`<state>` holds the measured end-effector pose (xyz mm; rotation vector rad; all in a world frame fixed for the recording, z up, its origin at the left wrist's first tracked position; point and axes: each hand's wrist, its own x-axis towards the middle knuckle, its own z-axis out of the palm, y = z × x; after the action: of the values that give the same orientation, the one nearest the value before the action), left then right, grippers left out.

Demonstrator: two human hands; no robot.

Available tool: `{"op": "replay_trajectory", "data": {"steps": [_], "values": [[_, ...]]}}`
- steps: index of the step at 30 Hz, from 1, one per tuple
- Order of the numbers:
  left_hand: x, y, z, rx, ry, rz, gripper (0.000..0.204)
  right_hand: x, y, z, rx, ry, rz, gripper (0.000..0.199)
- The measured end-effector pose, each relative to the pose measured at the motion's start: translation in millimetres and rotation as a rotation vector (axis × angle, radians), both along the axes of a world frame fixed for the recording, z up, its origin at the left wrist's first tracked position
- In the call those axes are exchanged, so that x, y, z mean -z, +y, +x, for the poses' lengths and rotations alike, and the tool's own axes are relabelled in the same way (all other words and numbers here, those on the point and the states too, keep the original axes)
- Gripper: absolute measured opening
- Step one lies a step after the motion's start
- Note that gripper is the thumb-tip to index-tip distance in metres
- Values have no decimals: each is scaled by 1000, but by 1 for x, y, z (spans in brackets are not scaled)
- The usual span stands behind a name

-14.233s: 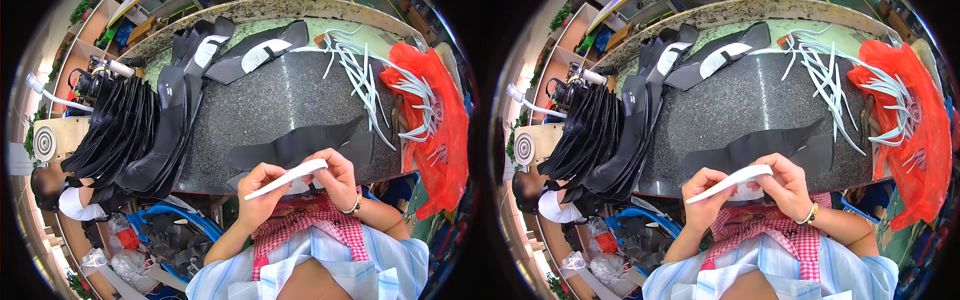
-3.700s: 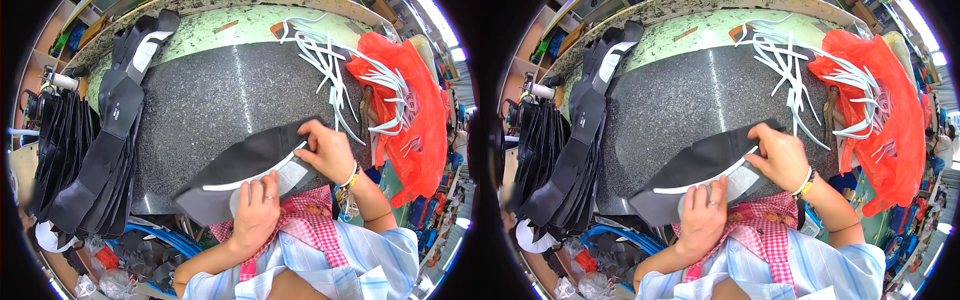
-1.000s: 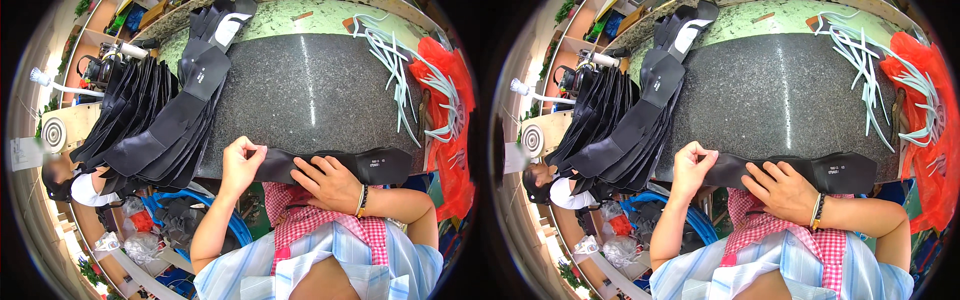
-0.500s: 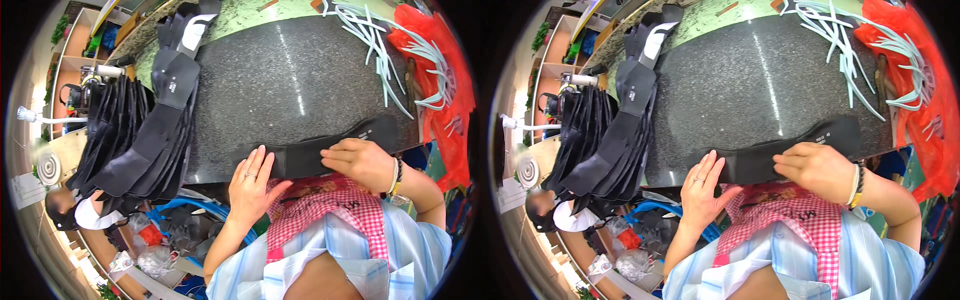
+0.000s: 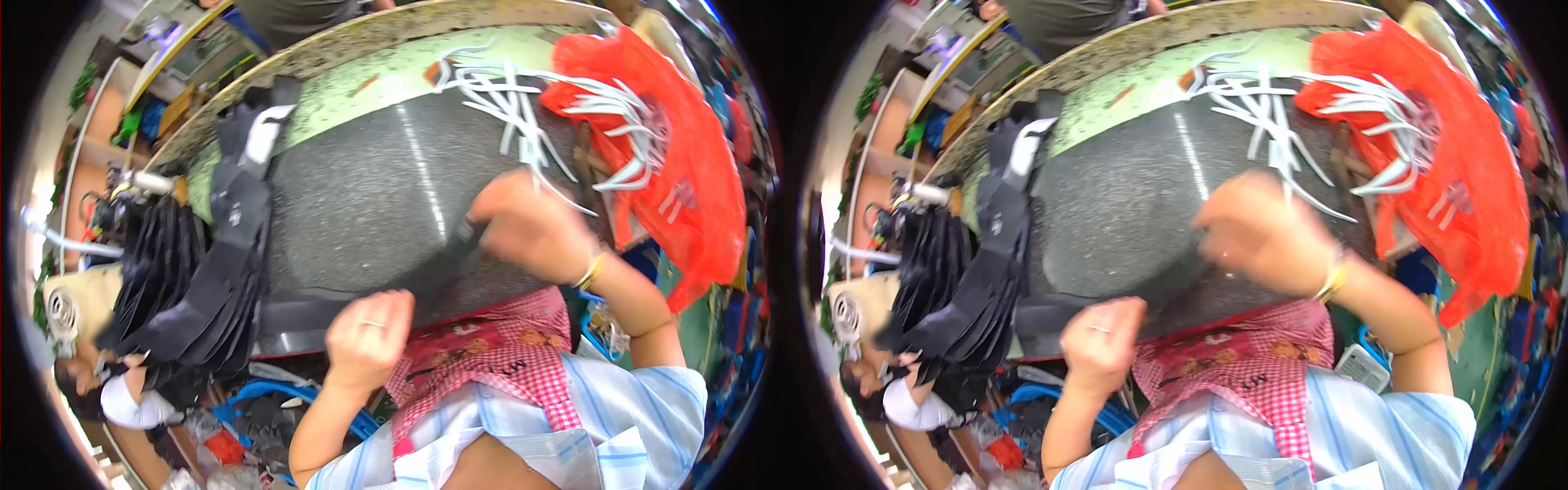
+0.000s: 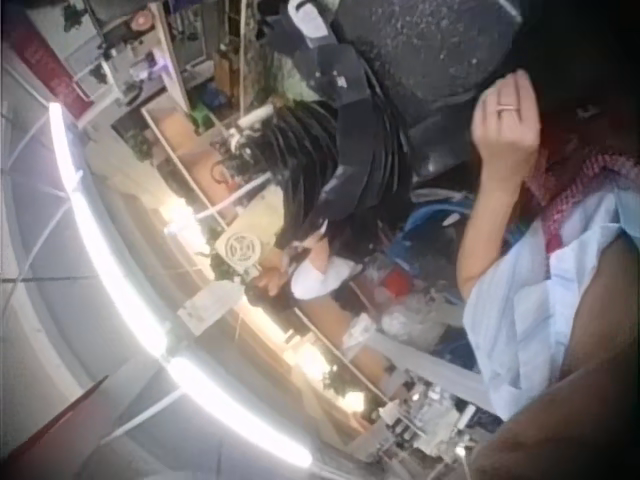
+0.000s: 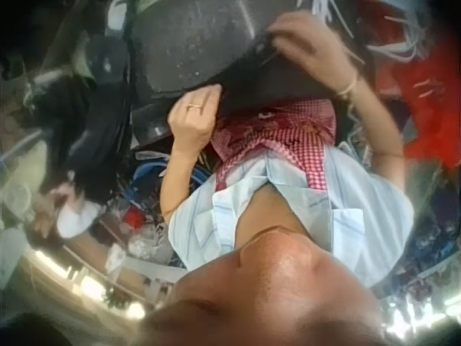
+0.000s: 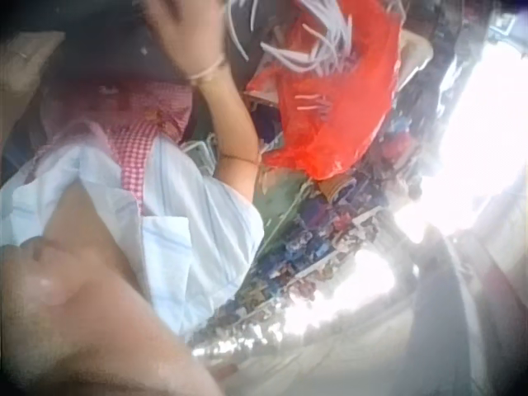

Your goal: The person applies white adhesive tape to the edges of black shoe components by hand. They pick up each piece, align and press the tape firmly along the curved edge, and stack the finished parts.

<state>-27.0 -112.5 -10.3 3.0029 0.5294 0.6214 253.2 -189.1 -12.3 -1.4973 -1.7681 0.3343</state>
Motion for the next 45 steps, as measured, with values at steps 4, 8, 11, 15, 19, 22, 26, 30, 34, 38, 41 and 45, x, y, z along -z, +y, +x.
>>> {"op": "replay_trajectory", "data": {"steps": [4,8,11,15,19,22,26,30,34,38,41,45], "values": [[-46,70,-56,-631,19,361,18,21,-17,101,431,-313,-307,35],[-60,95,-82,-1001,306,289,31,53,-17,107,334,201,-416,21],[-64,105,-7,-888,76,176,34,48,-6,103,319,1001,-295,11],[-16,215,66,-832,134,185,66,78,14,88,132,1468,-103,15],[18,327,79,-1108,100,-161,119,94,9,78,133,1440,-64,18],[20,373,49,-1222,266,-265,138,86,6,79,142,1410,-140,20],[45,402,13,-804,74,-670,92,79,12,76,130,1466,-184,18],[20,389,31,-589,4,-683,48,77,12,78,142,1454,-202,16],[-61,343,88,-304,-90,-161,44,77,17,77,134,1432,-205,15],[-118,285,159,-22,-140,-643,38,80,13,80,120,1418,-202,15],[-67,281,184,10,154,-756,44,81,16,76,63,1388,-228,17],[23,230,178,-153,-26,240,80,82,15,77,64,1459,-237,12]]}}
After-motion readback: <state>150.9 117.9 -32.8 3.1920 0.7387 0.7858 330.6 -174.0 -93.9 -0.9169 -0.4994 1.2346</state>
